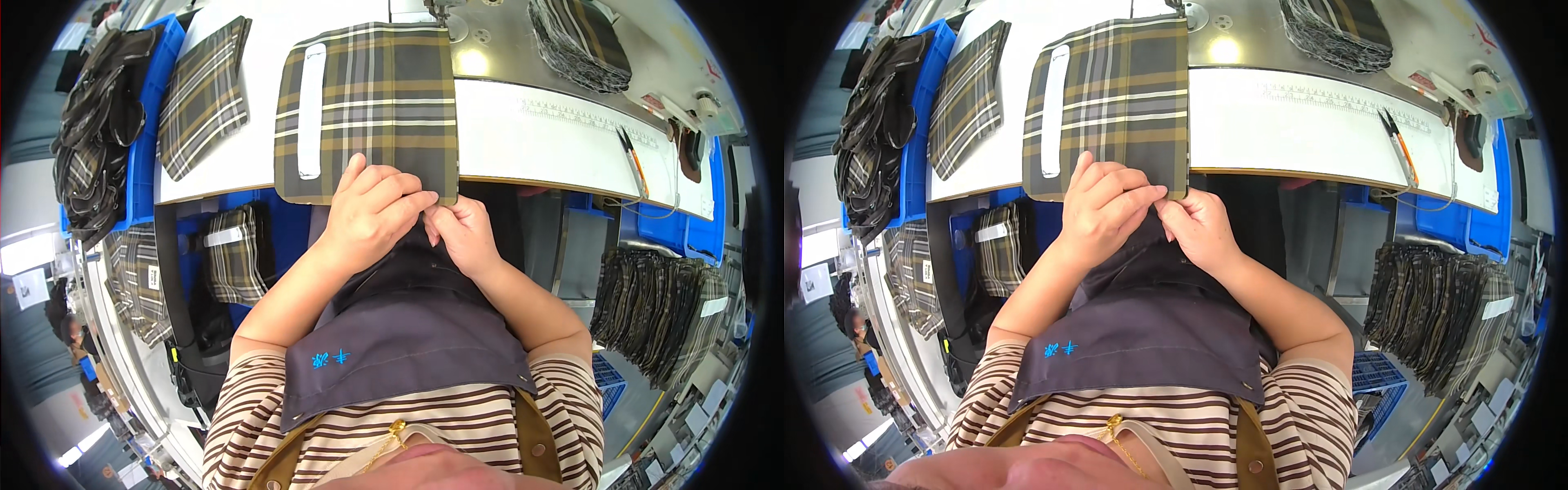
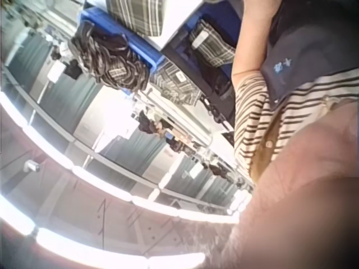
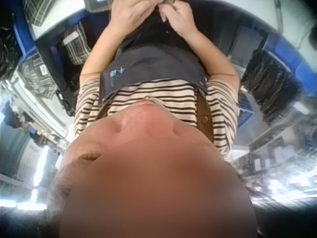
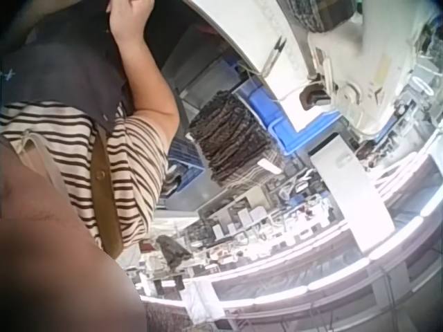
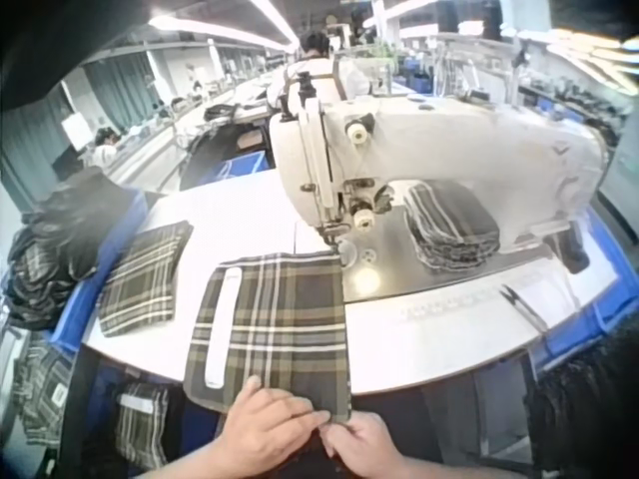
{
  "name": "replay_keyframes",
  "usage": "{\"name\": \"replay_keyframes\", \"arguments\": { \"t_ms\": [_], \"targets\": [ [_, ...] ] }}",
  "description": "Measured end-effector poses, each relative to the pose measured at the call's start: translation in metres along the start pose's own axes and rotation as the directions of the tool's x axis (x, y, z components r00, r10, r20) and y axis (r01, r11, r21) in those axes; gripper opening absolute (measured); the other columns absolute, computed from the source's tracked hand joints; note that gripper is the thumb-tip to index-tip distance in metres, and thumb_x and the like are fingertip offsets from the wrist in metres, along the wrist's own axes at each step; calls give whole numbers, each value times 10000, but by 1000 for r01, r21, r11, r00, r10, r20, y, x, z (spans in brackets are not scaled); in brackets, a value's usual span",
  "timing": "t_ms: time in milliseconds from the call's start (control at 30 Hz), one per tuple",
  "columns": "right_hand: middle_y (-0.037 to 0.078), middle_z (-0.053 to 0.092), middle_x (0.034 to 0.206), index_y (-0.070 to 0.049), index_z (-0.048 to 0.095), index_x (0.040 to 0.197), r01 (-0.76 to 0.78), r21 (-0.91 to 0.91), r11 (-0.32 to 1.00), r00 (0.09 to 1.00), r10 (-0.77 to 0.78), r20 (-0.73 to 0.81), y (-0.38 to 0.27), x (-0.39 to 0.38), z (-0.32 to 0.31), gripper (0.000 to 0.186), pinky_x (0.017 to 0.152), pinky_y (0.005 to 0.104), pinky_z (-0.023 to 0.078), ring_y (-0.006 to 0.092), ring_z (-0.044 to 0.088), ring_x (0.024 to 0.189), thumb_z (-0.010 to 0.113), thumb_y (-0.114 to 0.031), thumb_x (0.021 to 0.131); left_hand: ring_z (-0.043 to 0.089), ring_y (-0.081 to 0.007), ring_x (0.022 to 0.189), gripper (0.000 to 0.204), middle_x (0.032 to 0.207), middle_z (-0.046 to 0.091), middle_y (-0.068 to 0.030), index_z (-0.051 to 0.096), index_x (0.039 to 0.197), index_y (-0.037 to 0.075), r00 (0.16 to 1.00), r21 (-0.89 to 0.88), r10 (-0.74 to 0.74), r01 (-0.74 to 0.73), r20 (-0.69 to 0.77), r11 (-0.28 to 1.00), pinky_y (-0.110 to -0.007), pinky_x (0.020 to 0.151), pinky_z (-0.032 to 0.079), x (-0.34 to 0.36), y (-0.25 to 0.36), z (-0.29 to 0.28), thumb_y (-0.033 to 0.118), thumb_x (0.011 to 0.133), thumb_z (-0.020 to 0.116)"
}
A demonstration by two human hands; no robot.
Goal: The recorder is seen sewing plaid patterned leather pockets using an industrial sewing machine.
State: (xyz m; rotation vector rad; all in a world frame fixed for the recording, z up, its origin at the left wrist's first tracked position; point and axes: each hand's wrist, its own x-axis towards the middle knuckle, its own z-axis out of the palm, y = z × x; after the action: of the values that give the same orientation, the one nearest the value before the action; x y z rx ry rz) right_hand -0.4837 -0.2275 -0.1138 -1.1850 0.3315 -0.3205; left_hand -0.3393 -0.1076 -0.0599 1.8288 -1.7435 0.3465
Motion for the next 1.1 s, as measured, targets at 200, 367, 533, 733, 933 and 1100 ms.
{"name": "replay_keyframes", "arguments": {
  "t_ms": [200,367,533,733,933,1100],
  "targets": [
    [-11,602,721,-16,662,873,12,-27,1000,1000,-11,24,0,1,-1,209,591,256,472,70,559,633,544,-75,1035,628,-182,942,353,986,665,38,769,1003,165,1000,9,12,-12,-28,1000,-401,828,453,-2,-2,5,89,662,818],
    [-4,625,740,-9,670,884,13,-27,1000,999,-12,43,-5,0,-2,192,622,273,485,82,581,670,531,-46,1011,628,-176,943,352,995,669,36,771,1021,158,999,1,25,-25,-24,1000,-385,817,443,-2,0,5,119,675,821],
    [31,661,772,-16,685,887,3,-117,993,1000,-3,8,-14,-2,-1,97,625,317,506,150,622,679,602,-21,937,634,-167,902,309,1008,686,24,775,1017,131,999,21,33,-32,-42,999,-363,798,437,-7,-1,5,121,708,797],
    [44,675,894,-117,708,917,522,-848,-91,541,-734,412,-45,0,-39,189,744,377,511,234,669,839,792,-87,750,641,-162,882,296,1005,698,14,778,1019,113,994,21,99,-98,-49,995,-335,781,451,3,-1,-1,109,724,760],
    [75,722,1038,-77,725,968,560,-759,-333,552,-533,641,-65,15,-31,137,1031,392,488,229,705,1108,687,-128,847,654,-167,891,297,1001,702,2,775,1023,106,995,-60,87,-90,-44,994,-337,791,470,7,-7,-4,101,726,755],
    [105,726,1040,-53,723,941,623,-727,-290,580,-451,678,-69,13,-31,127,1072,440,507,263,710,1110,698,-110,831,613,-283,1223,426,1307,669,-56,683,1285,144,985,-218,-66,101,159,971,-439,944,474,25,-17,-9,138,869,776]
  ]
}}
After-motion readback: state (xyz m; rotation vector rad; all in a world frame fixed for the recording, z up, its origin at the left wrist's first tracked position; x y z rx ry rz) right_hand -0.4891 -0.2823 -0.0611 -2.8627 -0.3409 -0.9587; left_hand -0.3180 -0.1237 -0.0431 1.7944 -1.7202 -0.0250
